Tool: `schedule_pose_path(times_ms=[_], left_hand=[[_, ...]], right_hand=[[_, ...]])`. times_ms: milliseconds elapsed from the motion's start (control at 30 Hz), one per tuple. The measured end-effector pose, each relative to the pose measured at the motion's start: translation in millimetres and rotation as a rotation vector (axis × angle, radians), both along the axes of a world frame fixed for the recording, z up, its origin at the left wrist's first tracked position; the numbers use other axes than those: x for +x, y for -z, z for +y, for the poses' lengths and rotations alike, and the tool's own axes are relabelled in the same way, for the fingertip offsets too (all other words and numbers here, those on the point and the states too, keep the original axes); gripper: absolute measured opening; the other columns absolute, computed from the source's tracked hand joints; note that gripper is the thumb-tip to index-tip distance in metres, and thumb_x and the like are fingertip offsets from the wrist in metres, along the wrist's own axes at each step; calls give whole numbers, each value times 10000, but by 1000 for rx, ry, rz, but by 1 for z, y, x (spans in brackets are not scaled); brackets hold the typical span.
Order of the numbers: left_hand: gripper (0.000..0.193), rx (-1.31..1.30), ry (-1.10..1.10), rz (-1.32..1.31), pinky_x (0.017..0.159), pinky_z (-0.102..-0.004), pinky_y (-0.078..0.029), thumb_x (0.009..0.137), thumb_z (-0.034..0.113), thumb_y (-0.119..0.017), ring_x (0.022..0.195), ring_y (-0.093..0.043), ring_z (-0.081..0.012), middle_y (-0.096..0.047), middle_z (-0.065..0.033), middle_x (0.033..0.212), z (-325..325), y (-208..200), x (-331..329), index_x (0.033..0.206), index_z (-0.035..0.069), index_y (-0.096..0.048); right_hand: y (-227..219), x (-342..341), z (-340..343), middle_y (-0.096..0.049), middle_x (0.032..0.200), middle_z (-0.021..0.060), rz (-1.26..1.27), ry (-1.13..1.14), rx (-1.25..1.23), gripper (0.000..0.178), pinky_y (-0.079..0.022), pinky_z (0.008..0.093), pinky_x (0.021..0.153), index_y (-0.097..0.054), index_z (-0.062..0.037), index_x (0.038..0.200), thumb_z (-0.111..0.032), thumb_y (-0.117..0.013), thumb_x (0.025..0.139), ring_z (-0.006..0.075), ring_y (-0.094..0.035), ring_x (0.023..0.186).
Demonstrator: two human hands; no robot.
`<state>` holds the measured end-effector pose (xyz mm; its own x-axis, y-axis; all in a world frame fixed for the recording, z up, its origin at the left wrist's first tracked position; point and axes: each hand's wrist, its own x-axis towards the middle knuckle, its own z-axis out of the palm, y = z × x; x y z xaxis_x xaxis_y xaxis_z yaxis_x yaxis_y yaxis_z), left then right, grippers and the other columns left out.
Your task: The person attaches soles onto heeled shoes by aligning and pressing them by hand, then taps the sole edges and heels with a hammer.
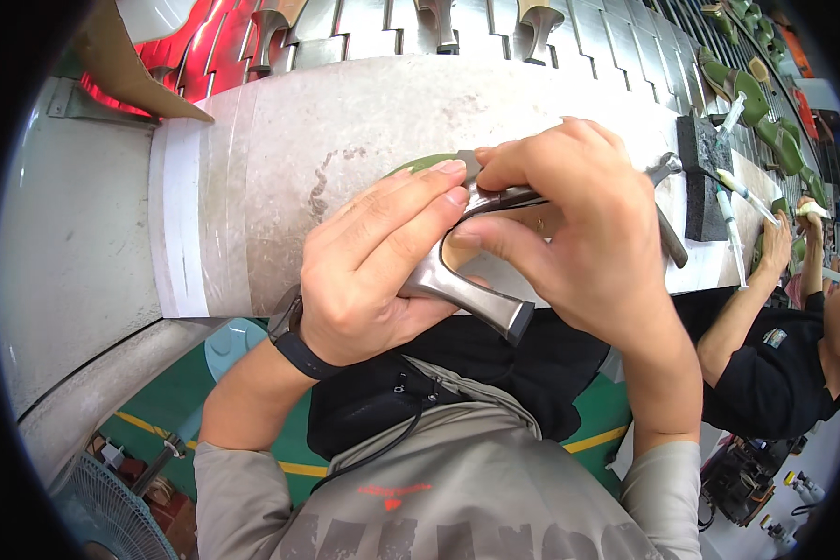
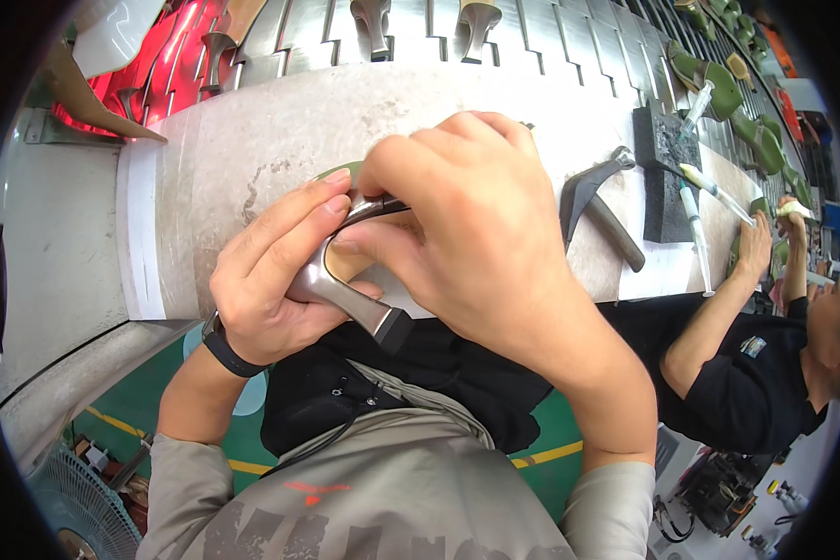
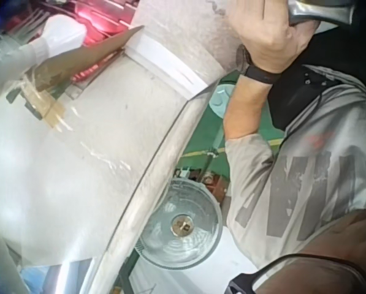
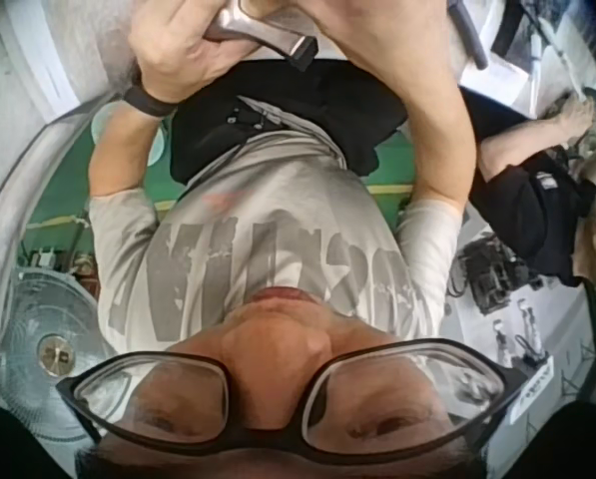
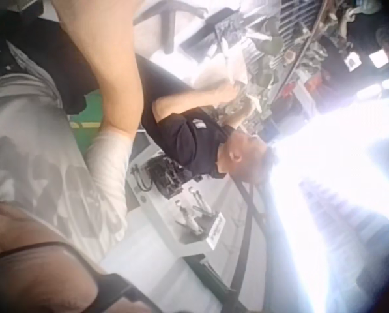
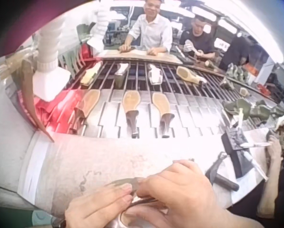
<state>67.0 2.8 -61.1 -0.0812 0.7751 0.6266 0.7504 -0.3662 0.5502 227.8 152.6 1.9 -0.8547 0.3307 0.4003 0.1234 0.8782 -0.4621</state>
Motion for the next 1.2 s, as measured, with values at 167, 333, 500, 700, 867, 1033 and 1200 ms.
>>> schedule_pose_path(times_ms=[167, 333, 500, 700, 867, 1033, 1200], left_hand=[[704, -8, -84, -53, 965, -420, -601, 703, 175, -965, 1142, -726, -368, -701, -251, 1285, -2, 2, 3, 1304, -35, -666], [797, -212, 20, -74, 1076, -423, -536, 694, -4, -867, 1329, -618, -394, -578, -282, 1471, 6, -16, 14, 1434, -43, -572], [764, -257, 33, -32, 1087, -442, -528, 742, 36, -866, 1347, -598, -416, -582, -279, 1465, 4, -17, 14, 1441, -38, -567], [729, -252, 54, 23, 1087, -460, -529, 785, 84, -862, 1349, -591, -430, -594, -275, 1450, 5, -15, 12, 1439, -44, -566], [725, -249, 47, 34, 1099, -466, -513, 786, 99, -863, 1346, -595, -430, -602, -275, 1441, 7, -14, 15, 1432, -50, -569], [694, -252, 5, 98, 1138, -510, -454, 829, 188, -843, 1334, -611, -417, -605, -276, 1441, 4, -10, 19, 1431, -32, -576], [692, -222, 4, 101, 1131, -526, -451, 846, 184, -827, 1331, -617, -417, -598, -285, 1448, 5, -5, 21, 1445, -31, -557]], right_hand=[[-15, -9, 1, -753, 979, 131, -242, 114, -145, 359, -556, 371, 808, -742, -35, 984, -187, -910, 705, 292, -722, 953], [21, 25, 19, -725, 1228, 146, 50, 27, 91, 476, -522, 437, 957, -749, -26, 1115, -275, -896, 736, 354, -652, 1191], [30, 27, 15, -722, 1268, 125, 65, 11, 107, 514, -472, 489, 1041, -754, -33, 1147, -339, -871, 752, 360, -634, 1240], [32, 29, 15, -736, 1247, 91, 63, 3, 78, 500, -420, 551, 1085, -762, -57, 1153, -351, -864, 762, 347, -637, 1239], [32, 31, 15, -738, 1256, 61, 34, 13, 62, 470, -358, 594, 1150, -771, -90, 1164, -345, -854, 778, 333, -627, 1267], [28, 35, 15, -739, 1260, 55, -22, 7, 46, 460, -328, 597, 1175, -773, -94, 1165, -332, -852, 779, 332, -616, 1287], [18, 34, 9, -745, 1245, 58, -61, 34, -4, 445, -315, 599, 1185, -773, -93, 1156, -283, -871, 765, 336, -621, 1279]])
